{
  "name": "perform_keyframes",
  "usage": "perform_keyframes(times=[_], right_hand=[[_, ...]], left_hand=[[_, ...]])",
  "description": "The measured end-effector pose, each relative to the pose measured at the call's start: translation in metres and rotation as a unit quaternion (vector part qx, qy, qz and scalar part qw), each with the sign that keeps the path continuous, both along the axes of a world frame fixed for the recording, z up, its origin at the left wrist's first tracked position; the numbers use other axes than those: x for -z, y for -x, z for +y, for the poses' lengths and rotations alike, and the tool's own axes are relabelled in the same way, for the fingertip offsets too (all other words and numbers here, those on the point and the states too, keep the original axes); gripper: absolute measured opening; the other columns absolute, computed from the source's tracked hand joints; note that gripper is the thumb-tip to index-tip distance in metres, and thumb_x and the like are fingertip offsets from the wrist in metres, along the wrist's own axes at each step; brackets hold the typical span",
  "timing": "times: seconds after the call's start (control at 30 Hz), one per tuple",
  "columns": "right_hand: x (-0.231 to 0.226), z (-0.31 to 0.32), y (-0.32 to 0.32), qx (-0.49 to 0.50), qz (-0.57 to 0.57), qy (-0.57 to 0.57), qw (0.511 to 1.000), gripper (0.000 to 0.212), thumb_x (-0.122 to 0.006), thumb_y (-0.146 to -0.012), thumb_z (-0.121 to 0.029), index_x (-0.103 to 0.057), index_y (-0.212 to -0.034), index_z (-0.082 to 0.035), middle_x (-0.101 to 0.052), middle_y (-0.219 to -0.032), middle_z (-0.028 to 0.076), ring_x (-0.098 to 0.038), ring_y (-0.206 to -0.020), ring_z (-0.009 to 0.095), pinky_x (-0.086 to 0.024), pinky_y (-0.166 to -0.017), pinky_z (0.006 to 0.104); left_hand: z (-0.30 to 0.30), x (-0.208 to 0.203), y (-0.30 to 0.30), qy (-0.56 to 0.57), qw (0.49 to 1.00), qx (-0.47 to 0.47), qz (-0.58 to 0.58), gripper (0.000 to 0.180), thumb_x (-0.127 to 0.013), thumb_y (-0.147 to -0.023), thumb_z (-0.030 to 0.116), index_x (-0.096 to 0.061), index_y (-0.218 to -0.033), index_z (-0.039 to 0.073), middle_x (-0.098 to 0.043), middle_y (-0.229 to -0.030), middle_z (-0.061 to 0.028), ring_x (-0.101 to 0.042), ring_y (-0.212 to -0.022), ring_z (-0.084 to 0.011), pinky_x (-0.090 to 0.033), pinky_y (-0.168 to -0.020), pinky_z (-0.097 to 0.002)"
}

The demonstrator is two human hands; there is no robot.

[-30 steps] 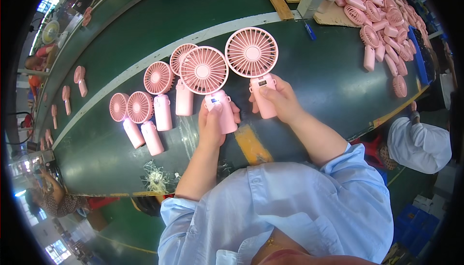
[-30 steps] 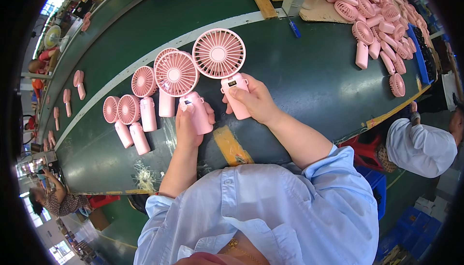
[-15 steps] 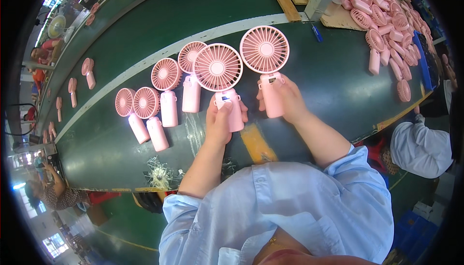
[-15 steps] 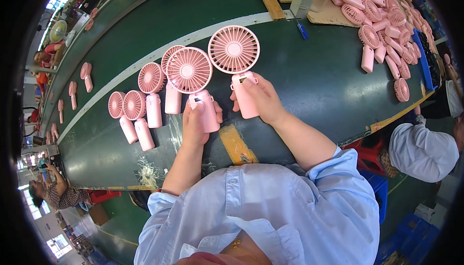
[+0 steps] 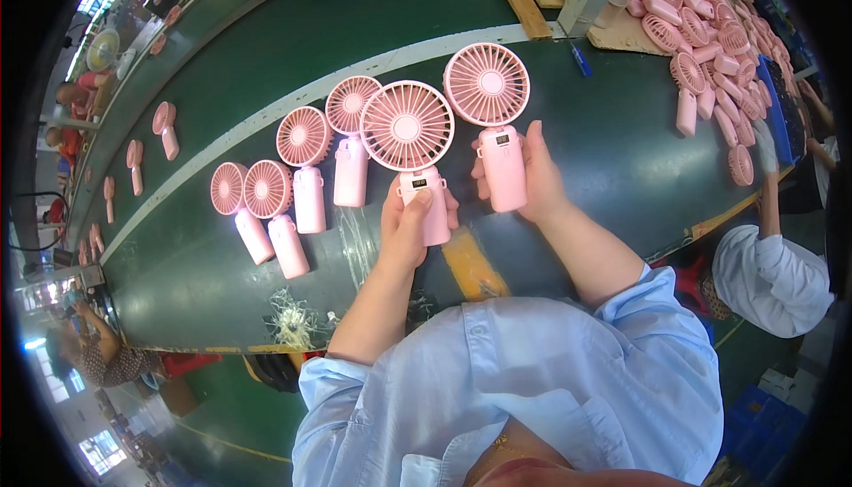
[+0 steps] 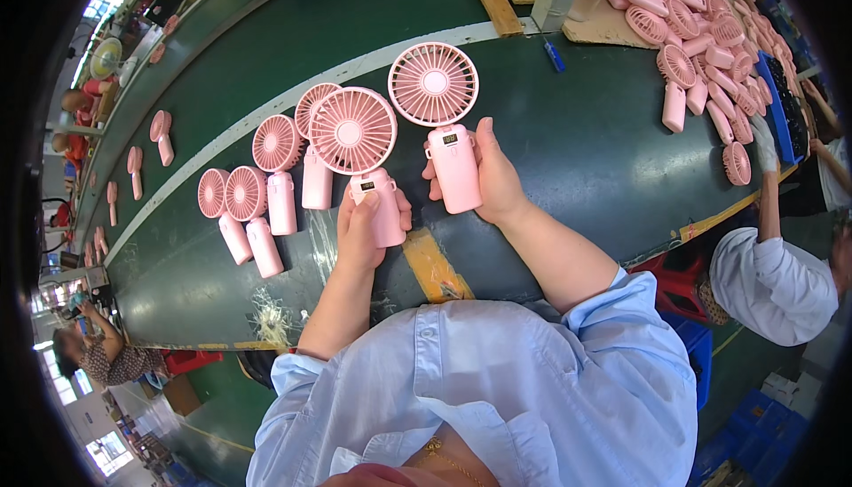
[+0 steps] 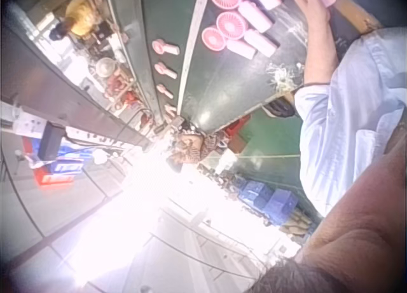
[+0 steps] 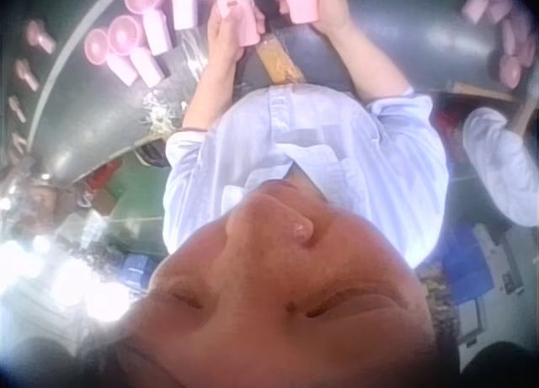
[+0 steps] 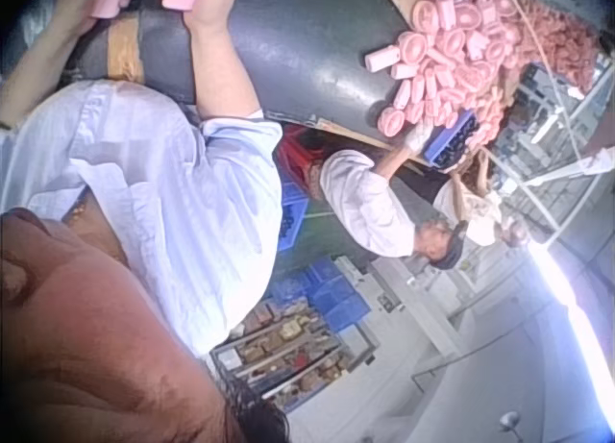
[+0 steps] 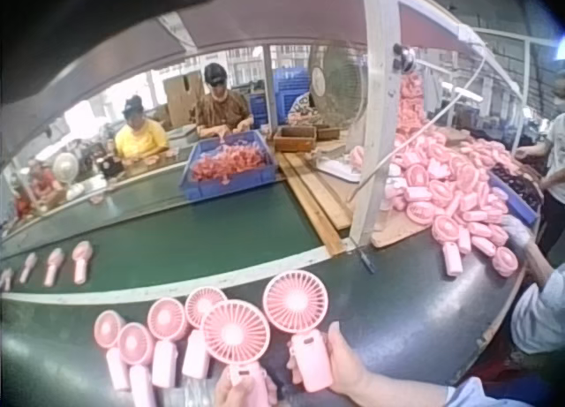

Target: Inspecting and testing small handheld rechargeable fans on an electronics assembly line.

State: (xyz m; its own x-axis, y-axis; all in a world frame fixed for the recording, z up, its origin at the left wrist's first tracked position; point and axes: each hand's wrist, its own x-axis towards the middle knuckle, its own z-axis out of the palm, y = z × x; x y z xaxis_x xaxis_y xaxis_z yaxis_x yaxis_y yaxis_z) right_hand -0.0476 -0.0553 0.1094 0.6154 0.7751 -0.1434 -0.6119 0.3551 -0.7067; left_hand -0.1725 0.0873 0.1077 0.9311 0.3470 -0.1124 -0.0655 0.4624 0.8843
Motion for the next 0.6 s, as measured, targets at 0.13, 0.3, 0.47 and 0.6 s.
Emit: perform_keyframes(times=[0.13, 0.3, 0.47, 0.6], right_hand=[[-0.0003, 0.0008, -0.0013, -0.019, 0.033, -0.034, 0.999, 0.071, -0.016, -0.089, -0.059, -0.053, -0.106, -0.001, -0.061, -0.078, 0.013, -0.061, -0.060, 0.020, -0.050, -0.055, 0.0279], [-0.0006, 0.0013, -0.0019, -0.022, 0.069, -0.046, 0.996, 0.066, -0.018, -0.092, -0.054, -0.049, -0.115, -0.001, -0.062, -0.081, 0.015, -0.062, -0.062, 0.022, -0.051, -0.058, 0.0287], [0.0015, 0.0012, 0.0004, -0.019, 0.054, -0.040, 0.998, 0.058, -0.020, -0.094, -0.044, -0.046, -0.121, 0.000, -0.062, -0.083, 0.017, -0.062, -0.067, 0.023, -0.051, -0.063, 0.0301], [-0.0016, 0.0063, 0.0052, 0.017, 0.074, -0.021, 0.997, 0.053, -0.026, -0.093, -0.042, -0.049, -0.115, 0.000, -0.061, -0.081, 0.015, -0.061, -0.068, 0.022, -0.051, -0.062, 0.0298]], left_hand=[[0.0009, -0.0016, 0.0006, 0.016, 1.000, -0.002, 0.009, 0.024, -0.044, -0.085, 0.018, -0.042, -0.103, 0.003, -0.057, -0.078, -0.0156, -0.056, -0.056, -0.0202, -0.046, -0.047, -0.0285], [0.0011, -0.0006, 0.0010, 0.012, 1.000, 0.016, 0.019, 0.025, -0.044, -0.085, 0.019, -0.041, -0.104, 0.003, -0.056, -0.079, -0.0155, -0.056, -0.056, -0.0204, -0.045, -0.047, -0.0284], [-0.0031, -0.0044, 0.0008, 0.022, 1.000, -0.012, 0.009, 0.029, -0.046, -0.086, 0.020, -0.038, -0.109, 0.003, -0.056, -0.083, -0.0140, -0.057, -0.059, -0.0203, -0.048, -0.051, -0.0297], [-0.0058, -0.0047, 0.0002, -0.010, 0.999, -0.046, 0.003, 0.033, -0.040, -0.089, 0.033, -0.041, -0.105, 0.004, -0.056, -0.077, -0.0137, -0.056, -0.055, -0.0212, -0.045, -0.044, -0.0296]])
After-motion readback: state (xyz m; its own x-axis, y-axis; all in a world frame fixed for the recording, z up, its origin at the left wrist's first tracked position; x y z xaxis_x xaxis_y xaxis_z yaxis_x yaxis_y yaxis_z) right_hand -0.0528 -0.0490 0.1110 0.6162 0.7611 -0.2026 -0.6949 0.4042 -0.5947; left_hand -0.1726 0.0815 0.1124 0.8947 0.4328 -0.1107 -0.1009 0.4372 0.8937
